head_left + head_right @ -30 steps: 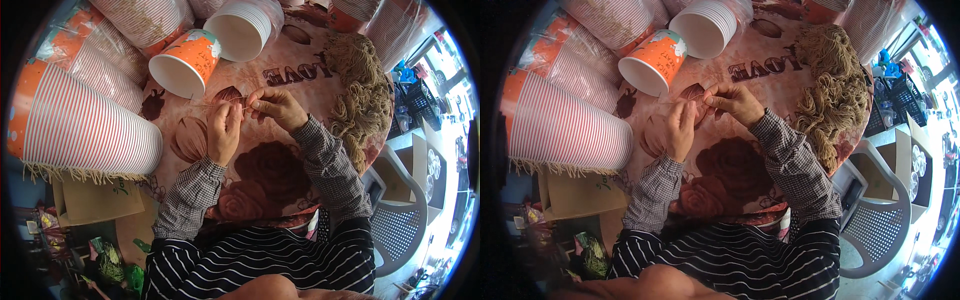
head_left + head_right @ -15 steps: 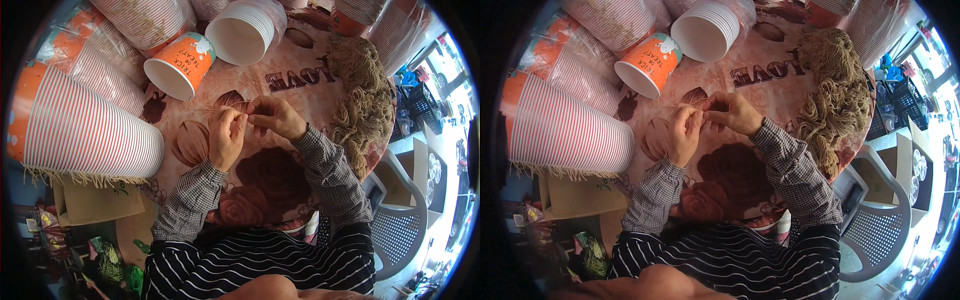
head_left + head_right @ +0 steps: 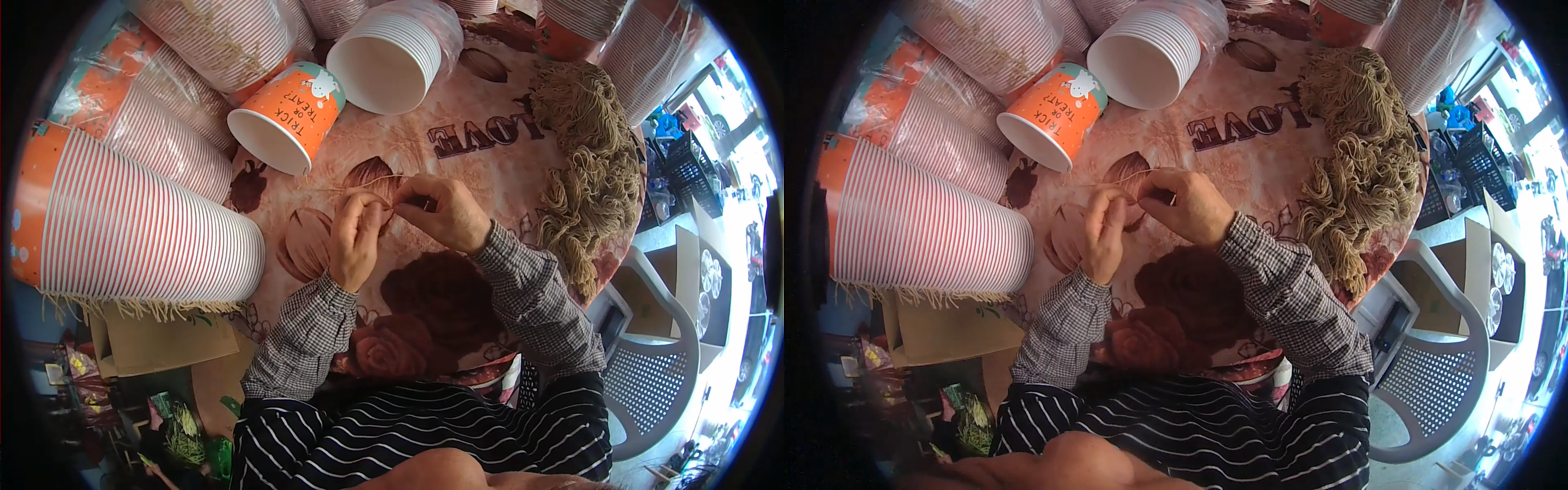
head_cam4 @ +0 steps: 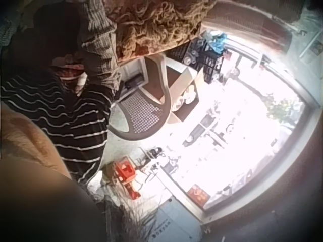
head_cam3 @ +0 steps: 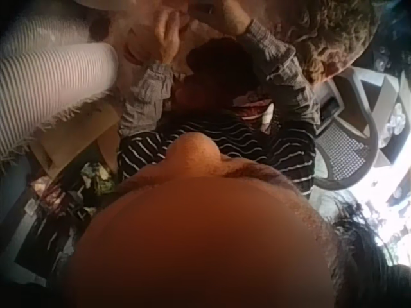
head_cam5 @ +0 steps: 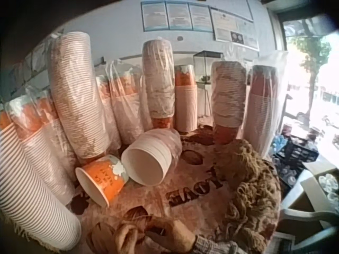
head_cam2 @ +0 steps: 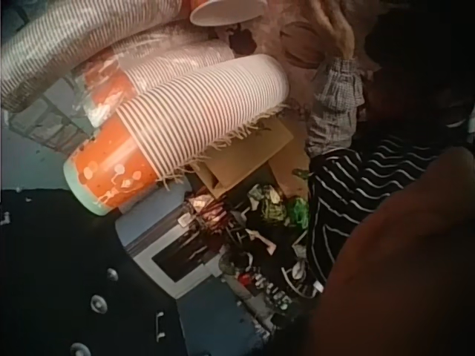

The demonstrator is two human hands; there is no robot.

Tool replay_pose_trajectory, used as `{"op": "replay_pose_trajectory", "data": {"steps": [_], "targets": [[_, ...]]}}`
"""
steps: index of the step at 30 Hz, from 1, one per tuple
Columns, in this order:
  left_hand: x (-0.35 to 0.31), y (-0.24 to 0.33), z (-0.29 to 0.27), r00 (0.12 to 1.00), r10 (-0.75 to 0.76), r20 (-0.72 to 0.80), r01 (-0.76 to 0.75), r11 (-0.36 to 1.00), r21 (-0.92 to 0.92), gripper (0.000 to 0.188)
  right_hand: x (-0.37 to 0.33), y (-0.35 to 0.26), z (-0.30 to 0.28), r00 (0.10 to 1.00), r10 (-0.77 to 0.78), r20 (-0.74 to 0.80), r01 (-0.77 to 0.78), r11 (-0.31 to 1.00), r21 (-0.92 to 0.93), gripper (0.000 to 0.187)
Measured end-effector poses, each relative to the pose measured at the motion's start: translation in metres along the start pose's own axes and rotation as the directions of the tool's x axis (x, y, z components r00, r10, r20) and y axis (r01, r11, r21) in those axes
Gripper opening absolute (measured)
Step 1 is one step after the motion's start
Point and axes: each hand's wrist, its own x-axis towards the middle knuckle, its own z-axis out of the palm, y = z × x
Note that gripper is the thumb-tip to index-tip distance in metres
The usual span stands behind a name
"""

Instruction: Attaching twine or rope handles to decorative paper buckets by threading them through holes.

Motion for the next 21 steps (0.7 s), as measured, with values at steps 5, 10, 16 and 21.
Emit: {"op": "replay_pose_trajectory", "data": {"steps": [5,10,16,21], "targets": [[-0.003,-0.012,-0.008,0.981,-0.192,0.036,0.194,0.978,-0.081,0.026,0.001,-0.003,0.000,1.000,-0.026,-0.007,0.026,0.999,-0.039,0.014],[-0.002,-0.004,0.002,0.999,-0.053,0.003,0.053,0.998,0.018,0.017,0.000,0.004,0.001,1.000,0.014,0.021,-0.014,1.000,-0.005,0.013],[-0.006,0.006,0.001,0.994,-0.100,0.040,0.098,0.994,0.045,0.016,0.003,0.002,-0.006,0.996,-0.013,0.083,0.010,0.999,0.041,0.014],[-0.006,0.009,0.004,0.995,-0.090,0.053,0.086,0.994,0.068,0.013,0.002,0.003,-0.009,0.996,0.033,0.087,-0.036,0.999,0.035,0.016]]}}
